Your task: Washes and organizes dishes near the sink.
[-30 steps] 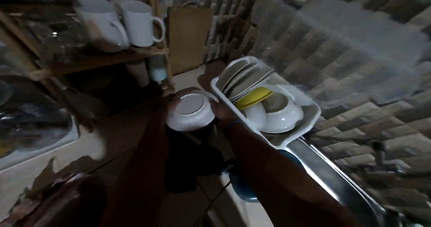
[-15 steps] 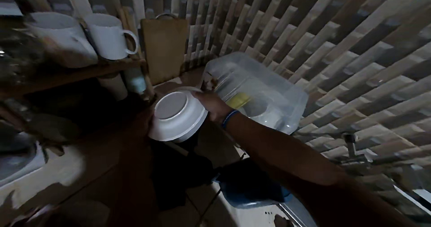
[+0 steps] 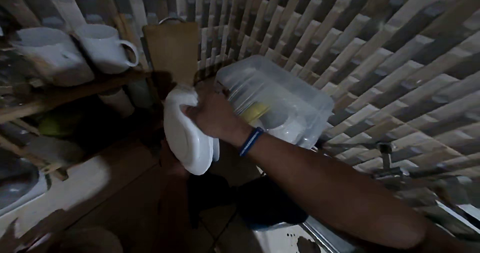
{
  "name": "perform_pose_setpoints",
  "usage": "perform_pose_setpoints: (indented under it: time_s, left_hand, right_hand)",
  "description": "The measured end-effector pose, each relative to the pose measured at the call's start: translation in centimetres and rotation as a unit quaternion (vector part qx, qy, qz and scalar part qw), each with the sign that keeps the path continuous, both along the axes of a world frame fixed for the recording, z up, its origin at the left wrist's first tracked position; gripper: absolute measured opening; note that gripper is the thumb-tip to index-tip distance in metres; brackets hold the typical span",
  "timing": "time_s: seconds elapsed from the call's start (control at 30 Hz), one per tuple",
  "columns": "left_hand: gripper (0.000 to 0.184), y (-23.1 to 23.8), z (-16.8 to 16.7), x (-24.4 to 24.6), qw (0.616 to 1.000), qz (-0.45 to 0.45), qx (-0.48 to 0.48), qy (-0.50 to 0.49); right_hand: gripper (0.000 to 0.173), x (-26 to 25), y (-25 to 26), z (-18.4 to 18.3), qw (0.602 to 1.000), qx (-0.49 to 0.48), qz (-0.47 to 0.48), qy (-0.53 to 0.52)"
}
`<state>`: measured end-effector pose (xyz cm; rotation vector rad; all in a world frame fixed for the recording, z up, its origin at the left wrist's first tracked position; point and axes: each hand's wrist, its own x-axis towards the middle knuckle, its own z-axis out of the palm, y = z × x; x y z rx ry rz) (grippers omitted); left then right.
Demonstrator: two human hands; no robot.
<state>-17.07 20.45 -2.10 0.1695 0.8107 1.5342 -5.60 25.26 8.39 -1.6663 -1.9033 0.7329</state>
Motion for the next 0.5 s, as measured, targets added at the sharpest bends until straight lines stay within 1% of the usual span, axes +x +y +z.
perform_pose_setpoints:
  time_s: [0.03, 0.07, 0.1, 0.13, 0.17, 0.2, 0.27, 0.3, 0.33, 0.37, 0.4, 0.43, 0.47, 0.5]
  left_hand:
    - [0.051, 1.3, -5.5, 0.4, 0.992, 0.019, 0.119, -0.025]
    - [0.058, 2.3, -8.4, 0.3, 0.987, 0.015, 0.157, -0.033]
    - [0.065, 2.5, -9.6, 0.0, 0.986, 0.011, 0.163, -0.013]
    - [0.068, 2.3, -9.3, -0.2, 0.988, 0.006, 0.150, 0.028]
    - [0.067, 1.8, -7.6, -0.2, 0.987, -0.002, 0.137, 0.083]
    - [0.060, 1.4, -6.0, -0.1, 0.984, -0.005, 0.122, 0.133]
    - [0.037, 1.2, -4.0, 0.1, 0.963, -0.017, 0.096, 0.253]
    - [0.032, 1.3, -3.1, -0.2, 0.939, -0.065, 0.076, 0.330]
    - [0.032, 1.4, -1.8, -0.2, 0.918, -0.125, 0.055, 0.373]
    - [0.033, 1.6, -1.3, 0.1, 0.896, -0.168, 0.050, 0.407]
    - [0.035, 0.9, -0.1, 0.6, 0.880, -0.203, 0.042, 0.427]
    - [0.037, -0.1, 2.0, 1.0, 0.858, -0.238, 0.029, 0.454]
    - [0.036, -0.8, 3.3, 1.3, 0.832, -0.261, 0.031, 0.488]
    - [0.035, -1.2, 4.0, 1.5, 0.803, -0.270, 0.052, 0.529]
  right_hand:
    - [0.044, 0.5, -0.6, 0.1, 1.000, 0.000, 0.007, 0.002]
    - [0.046, 1.3, -1.1, 0.1, 1.000, -0.003, 0.011, 0.017]
    - [0.048, 2.4, -1.6, 0.1, 0.999, -0.006, 0.012, 0.040]
    - [0.048, 3.7, -2.1, 0.0, 0.998, -0.009, 0.008, 0.069]
    - [0.049, 5.1, -2.7, 0.0, 0.994, -0.015, 0.001, 0.110]
    - [0.046, 6.4, -3.4, -0.1, 0.987, -0.018, -0.015, 0.157]
    - [0.040, 8.6, -5.0, 0.0, 0.965, -0.022, -0.064, 0.255]
    - [0.038, 9.6, -5.8, 0.0, 0.949, -0.023, -0.091, 0.301]
    - [0.036, 10.5, -6.6, 0.0, 0.935, -0.021, -0.118, 0.335]
    - [0.035, 11.2, -7.4, 0.1, 0.922, -0.017, -0.144, 0.358]
    - [0.035, 11.9, -8.2, 0.2, 0.911, -0.012, -0.165, 0.379]
    - [0.034, 12.6, -8.9, 0.3, 0.901, -0.005, -0.178, 0.395]
    - [0.032, 13.0, -9.6, 0.6, 0.892, 0.005, -0.187, 0.411]
    - [0.032, 13.4, -10.2, 0.9, 0.883, 0.015, -0.193, 0.427]
